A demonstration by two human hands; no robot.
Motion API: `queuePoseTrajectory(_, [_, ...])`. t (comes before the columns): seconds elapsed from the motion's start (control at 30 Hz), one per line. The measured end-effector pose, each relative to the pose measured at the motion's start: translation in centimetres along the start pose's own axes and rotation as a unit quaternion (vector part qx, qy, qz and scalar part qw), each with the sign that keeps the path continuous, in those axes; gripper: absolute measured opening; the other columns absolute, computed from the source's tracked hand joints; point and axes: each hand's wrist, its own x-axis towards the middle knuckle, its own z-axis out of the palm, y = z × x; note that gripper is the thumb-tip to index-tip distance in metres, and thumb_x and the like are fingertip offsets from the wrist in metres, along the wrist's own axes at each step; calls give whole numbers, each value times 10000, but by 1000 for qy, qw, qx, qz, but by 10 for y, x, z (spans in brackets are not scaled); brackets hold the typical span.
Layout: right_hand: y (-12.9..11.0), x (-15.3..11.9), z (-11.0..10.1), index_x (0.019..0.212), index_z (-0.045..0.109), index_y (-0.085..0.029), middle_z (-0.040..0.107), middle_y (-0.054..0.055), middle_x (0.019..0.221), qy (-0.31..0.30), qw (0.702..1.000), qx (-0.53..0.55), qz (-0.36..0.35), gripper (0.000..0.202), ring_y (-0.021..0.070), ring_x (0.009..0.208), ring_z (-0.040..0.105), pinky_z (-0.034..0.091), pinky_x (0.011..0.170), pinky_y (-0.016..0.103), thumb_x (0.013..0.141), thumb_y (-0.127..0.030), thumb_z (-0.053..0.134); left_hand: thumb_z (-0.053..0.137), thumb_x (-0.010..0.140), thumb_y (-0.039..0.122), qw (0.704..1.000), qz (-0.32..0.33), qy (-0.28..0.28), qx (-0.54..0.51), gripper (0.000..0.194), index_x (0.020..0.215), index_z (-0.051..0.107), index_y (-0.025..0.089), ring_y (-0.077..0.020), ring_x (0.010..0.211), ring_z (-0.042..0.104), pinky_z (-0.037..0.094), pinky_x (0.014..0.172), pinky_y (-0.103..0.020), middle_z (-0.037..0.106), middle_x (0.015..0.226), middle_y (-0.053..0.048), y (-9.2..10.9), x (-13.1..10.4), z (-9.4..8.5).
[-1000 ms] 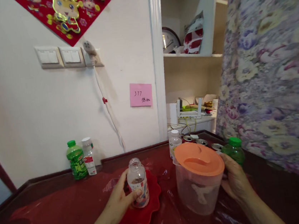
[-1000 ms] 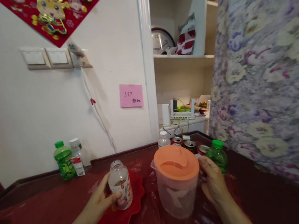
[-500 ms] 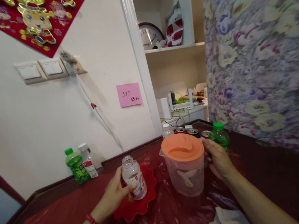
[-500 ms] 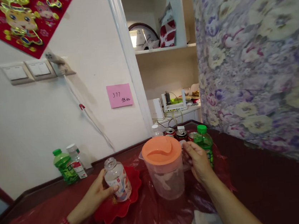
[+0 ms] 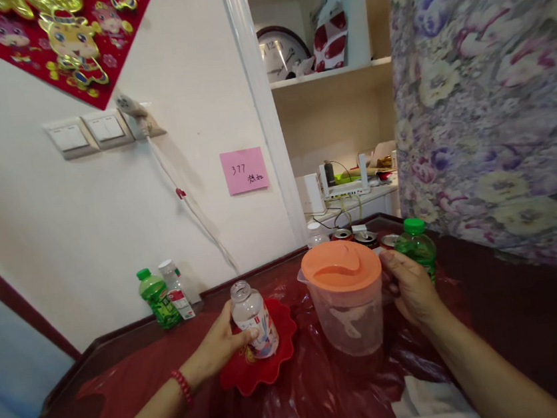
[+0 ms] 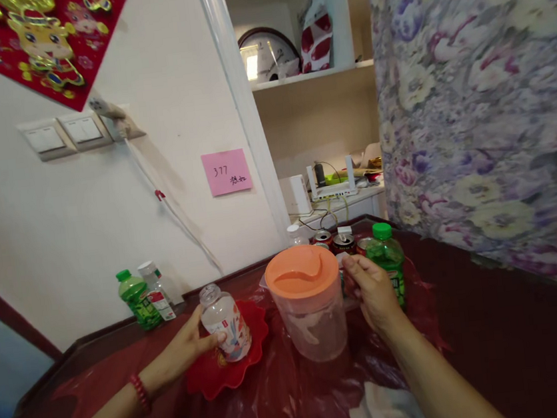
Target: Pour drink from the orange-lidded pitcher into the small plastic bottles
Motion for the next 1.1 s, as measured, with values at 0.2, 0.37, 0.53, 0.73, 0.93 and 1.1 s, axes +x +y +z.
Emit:
queuePoseTrajectory(0.2, [9,3,-3,810,656,-176,486,-46,573,17,999,-7,-33,453,76,470,392,317,417,186,674,-586,793,796,681,523,999,-8,37,-20,778,1316,496,189,-332,1244,540,413,1080,-481,609,1308,-141,-4,0,2])
queuePoseTrajectory(0.37, [13,5,-10,839,666,-176,509,-36,579,12,998,-48,-47,428,105,482,440,349,435,207,717,-575,764,820,639,524,996,-22,82,-23,801,1297,531,170,-352,1212,563,409,1079,-499,634,1272,-151,3,-2,2])
queuePoseTrajectory(0.53, [10,5,-9,745,633,-164,492,-26,555,15,992,-98,-78,430,107,472,432,350,437,215,752,-585,718,811,668,484,996,-20,85,-7,769,1305,524,162,-342,1235,550,399,1095,-478,600,1330,-158,11,-6,3])
queuePoseTrajectory(0.73, [-13,-3,-1,1010,613,-191,599,68,978,132,950,-145,-241,456,198,841,568,475,764,332,761,-566,685,808,683,476,996,-7,90,-8,774,1326,500,175,-334,1254,541,417,1084,-468,608,1324,-138,10,-13,3])
queuePoseTrajectory(0.93, [-56,-55,30,1034,612,-236,520,83,936,128,839,-194,-492,289,223,801,523,439,697,366,826,-431,659,817,690,434,993,-16,89,-71,747,1297,477,162,-335,1209,581,487,1011,-461,638,1267,-148,-4,-15,4])
queuePoseTrajectory(1.1, [-66,-97,72,1034,558,-159,573,42,823,-232,749,-319,-532,113,157,745,544,431,654,293,959,-233,516,826,681,413,992,-10,105,-74,719,1254,479,152,-336,1172,605,498,996,-461,641,1254,-154,-18,-12,5])
